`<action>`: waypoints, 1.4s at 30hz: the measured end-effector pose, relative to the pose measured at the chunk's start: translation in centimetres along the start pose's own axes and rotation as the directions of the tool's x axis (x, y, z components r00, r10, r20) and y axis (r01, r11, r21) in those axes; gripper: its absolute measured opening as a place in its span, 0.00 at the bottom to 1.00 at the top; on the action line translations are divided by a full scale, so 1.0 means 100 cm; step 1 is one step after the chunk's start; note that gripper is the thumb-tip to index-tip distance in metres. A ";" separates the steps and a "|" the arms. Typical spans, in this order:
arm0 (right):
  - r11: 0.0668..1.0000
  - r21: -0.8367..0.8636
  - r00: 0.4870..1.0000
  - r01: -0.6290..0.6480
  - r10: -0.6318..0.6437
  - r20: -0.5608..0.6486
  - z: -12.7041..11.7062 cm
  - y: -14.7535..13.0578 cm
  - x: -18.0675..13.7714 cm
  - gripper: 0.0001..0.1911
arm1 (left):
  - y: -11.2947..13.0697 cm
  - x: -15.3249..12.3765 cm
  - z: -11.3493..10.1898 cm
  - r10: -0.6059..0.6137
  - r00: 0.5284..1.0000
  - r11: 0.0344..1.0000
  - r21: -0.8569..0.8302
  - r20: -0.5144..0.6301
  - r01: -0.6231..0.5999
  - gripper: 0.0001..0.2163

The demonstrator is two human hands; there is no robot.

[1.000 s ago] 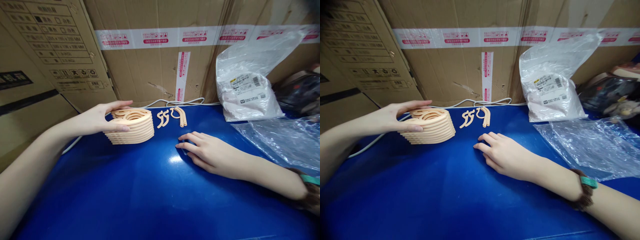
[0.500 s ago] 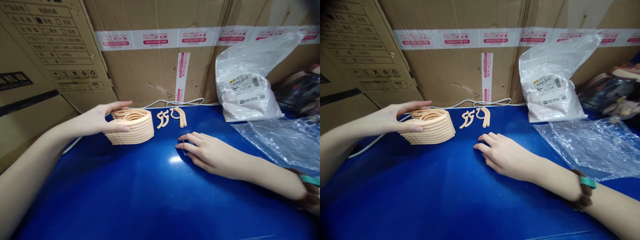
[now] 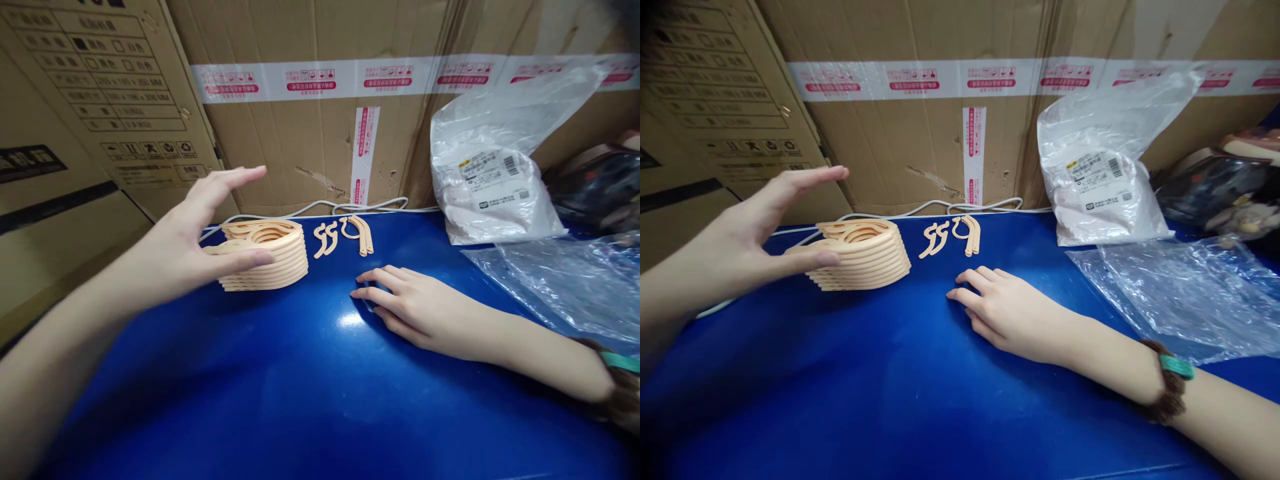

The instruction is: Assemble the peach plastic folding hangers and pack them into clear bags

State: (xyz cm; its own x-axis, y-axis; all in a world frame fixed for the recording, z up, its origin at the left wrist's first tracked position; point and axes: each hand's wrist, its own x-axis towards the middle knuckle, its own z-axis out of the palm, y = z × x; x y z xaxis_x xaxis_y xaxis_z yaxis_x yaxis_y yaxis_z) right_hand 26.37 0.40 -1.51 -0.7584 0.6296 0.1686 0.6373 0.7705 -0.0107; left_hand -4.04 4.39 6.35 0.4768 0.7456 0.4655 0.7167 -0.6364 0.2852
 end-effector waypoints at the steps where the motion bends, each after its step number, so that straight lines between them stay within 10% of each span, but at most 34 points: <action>1: 1.000 0.005 1.000 0.001 -0.001 -0.001 -0.001 0.000 0.000 0.20 | 0.011 -0.003 0.006 0.082 0.995 0.995 0.056 -0.053 -0.079 0.32; 4: 1.000 0.010 1.000 0.001 -0.001 -0.009 -0.002 0.001 -0.001 0.19 | 0.038 -0.015 0.038 0.319 0.948 0.941 0.111 0.015 -0.318 0.21; 11: 0.993 -0.062 0.994 -0.101 0.098 -0.045 0.000 0.011 -0.003 0.19 | 0.047 -0.039 0.100 0.125 0.911 0.985 0.064 0.393 -0.163 0.23; 24: 0.992 -0.058 0.994 -0.108 0.107 -0.025 -0.019 0.038 0.031 0.19 | 0.043 -0.038 0.096 0.123 0.892 0.984 0.063 0.434 -0.166 0.25; 34: 0.971 0.029 0.969 -0.239 0.237 0.068 0.020 0.061 0.101 0.36 | 0.045 -0.037 0.094 0.121 0.896 0.981 0.086 0.428 -0.174 0.23; 42: 0.990 0.056 0.992 -0.127 0.127 0.001 0.027 0.044 0.061 0.37 | 0.046 -0.040 0.095 0.275 0.920 0.958 0.004 0.281 -0.287 0.19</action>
State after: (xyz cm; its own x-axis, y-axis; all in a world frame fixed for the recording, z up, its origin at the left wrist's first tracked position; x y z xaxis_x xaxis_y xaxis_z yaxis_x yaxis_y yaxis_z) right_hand 24.21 7.91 -3.16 -0.6713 0.7227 0.1645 0.7200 0.6886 -0.0869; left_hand 2.18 0.36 -2.12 0.7783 0.5664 0.2710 0.5516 -0.8230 0.1357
